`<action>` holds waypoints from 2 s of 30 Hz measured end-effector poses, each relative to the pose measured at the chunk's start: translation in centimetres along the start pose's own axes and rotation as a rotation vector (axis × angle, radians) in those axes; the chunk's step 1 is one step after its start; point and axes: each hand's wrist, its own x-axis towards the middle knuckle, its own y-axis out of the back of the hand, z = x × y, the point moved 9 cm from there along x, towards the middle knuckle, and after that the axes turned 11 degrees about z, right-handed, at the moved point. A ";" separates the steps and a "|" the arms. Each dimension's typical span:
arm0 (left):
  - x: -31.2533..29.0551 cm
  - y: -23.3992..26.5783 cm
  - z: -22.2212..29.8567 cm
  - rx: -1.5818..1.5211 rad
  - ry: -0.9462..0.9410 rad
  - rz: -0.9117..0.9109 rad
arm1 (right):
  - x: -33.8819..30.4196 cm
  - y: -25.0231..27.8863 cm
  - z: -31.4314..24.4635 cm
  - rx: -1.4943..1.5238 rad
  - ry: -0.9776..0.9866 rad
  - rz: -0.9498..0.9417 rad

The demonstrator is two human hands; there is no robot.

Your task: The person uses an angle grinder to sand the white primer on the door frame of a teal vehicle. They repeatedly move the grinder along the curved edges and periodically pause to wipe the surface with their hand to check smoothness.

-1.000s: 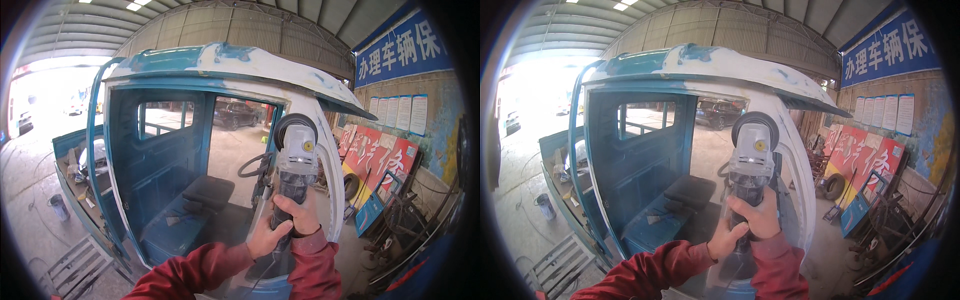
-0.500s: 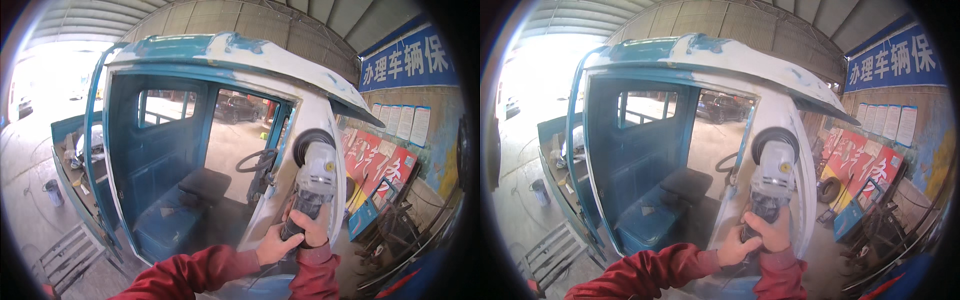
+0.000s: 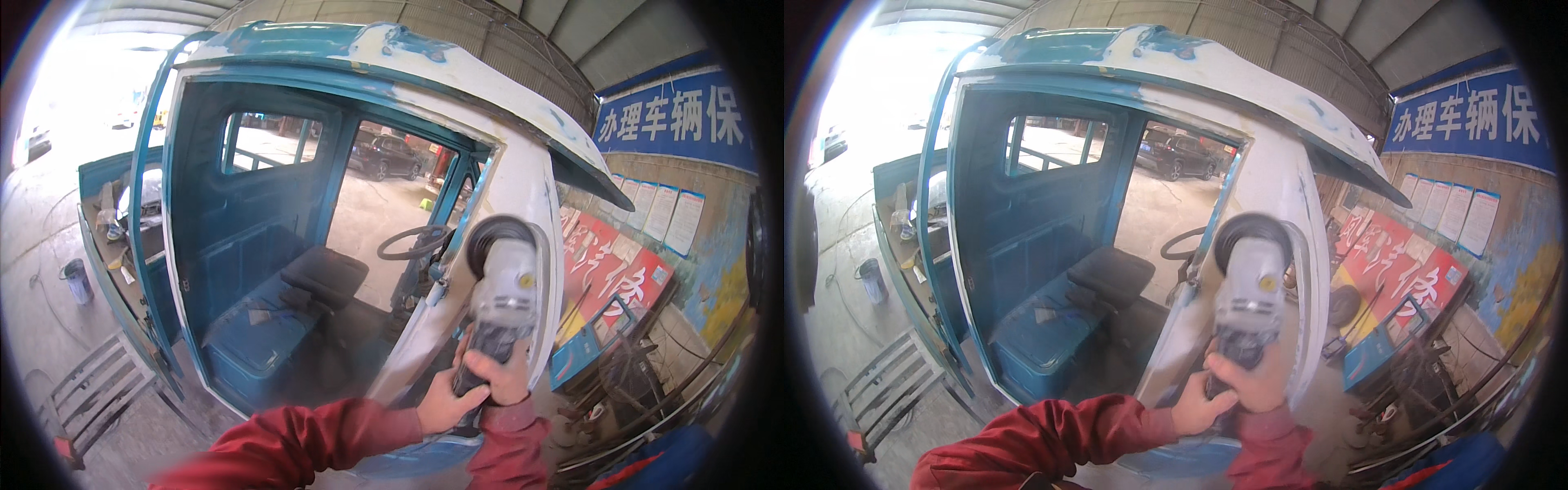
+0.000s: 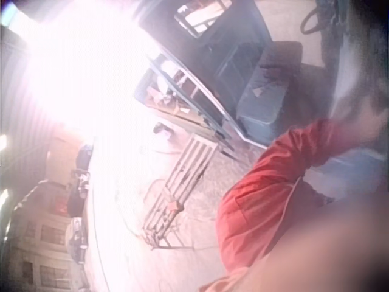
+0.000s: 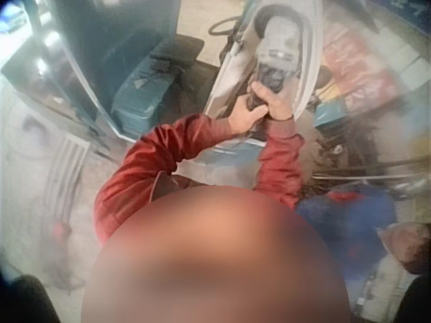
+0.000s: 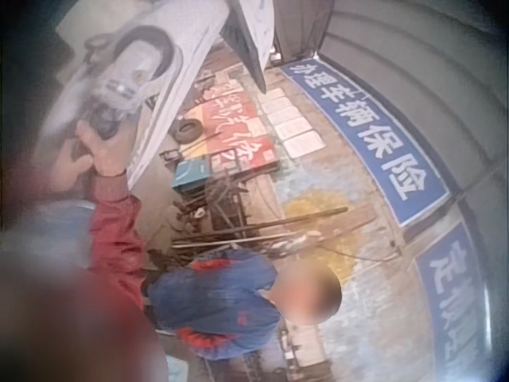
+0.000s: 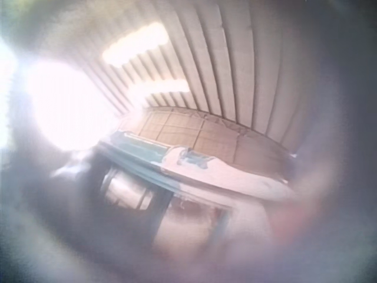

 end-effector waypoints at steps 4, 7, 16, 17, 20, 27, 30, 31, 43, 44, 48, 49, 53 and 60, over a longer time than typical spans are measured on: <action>-1.2 0.8 -0.3 -0.067 -0.022 0.079 | -0.7 -1.0 0.9 -0.065 0.010 -0.077; 0.9 0.7 1.7 -0.031 -0.098 0.030 | 1.1 -1.5 -1.1 0.010 0.054 -0.090; -0.6 1.1 0.0 -0.059 0.011 0.065 | -0.4 -2.3 -0.7 -0.069 0.062 -0.089; -0.6 1.2 0.9 -0.098 -0.090 0.070 | -0.4 -2.4 -0.6 -0.062 0.035 -0.092; 0.9 1.4 2.0 -0.101 -0.149 0.081 | 1.0 -2.6 -1.2 -0.030 0.015 -0.091; 0.1 1.2 1.5 -0.093 -0.098 0.081 | 0.7 -2.4 -1.7 -0.096 0.147 -0.103; -0.3 1.3 1.5 -0.124 -0.115 0.111 | 0.2 -2.6 -0.6 -0.102 0.041 -0.129; -0.2 1.2 1.6 -0.104 -0.120 0.104 | 0.4 -2.7 -0.7 -0.087 0.012 -0.150; -0.8 2.3 1.5 -0.094 -0.106 0.098 | -0.1 -3.4 -0.6 -0.077 0.038 -0.121; -0.6 2.4 1.7 -0.092 -0.114 0.101 | 0.1 -3.3 -0.5 -0.058 0.020 -0.108; 1.6 2.3 2.4 -0.115 -0.126 0.067 | 1.6 -2.9 -1.6 -0.013 0.003 -0.079; 1.6 2.2 2.5 -0.109 -0.142 0.053 | 1.6 -2.9 -1.7 -0.020 0.000 -0.086; 0.0 2.3 1.6 -0.101 -0.103 0.084 | 0.1 -3.4 -0.9 -0.081 0.009 -0.116; 1.7 2.8 3.3 -0.086 -0.188 0.078 | 2.0 -3.9 -2.0 -0.019 0.010 -0.113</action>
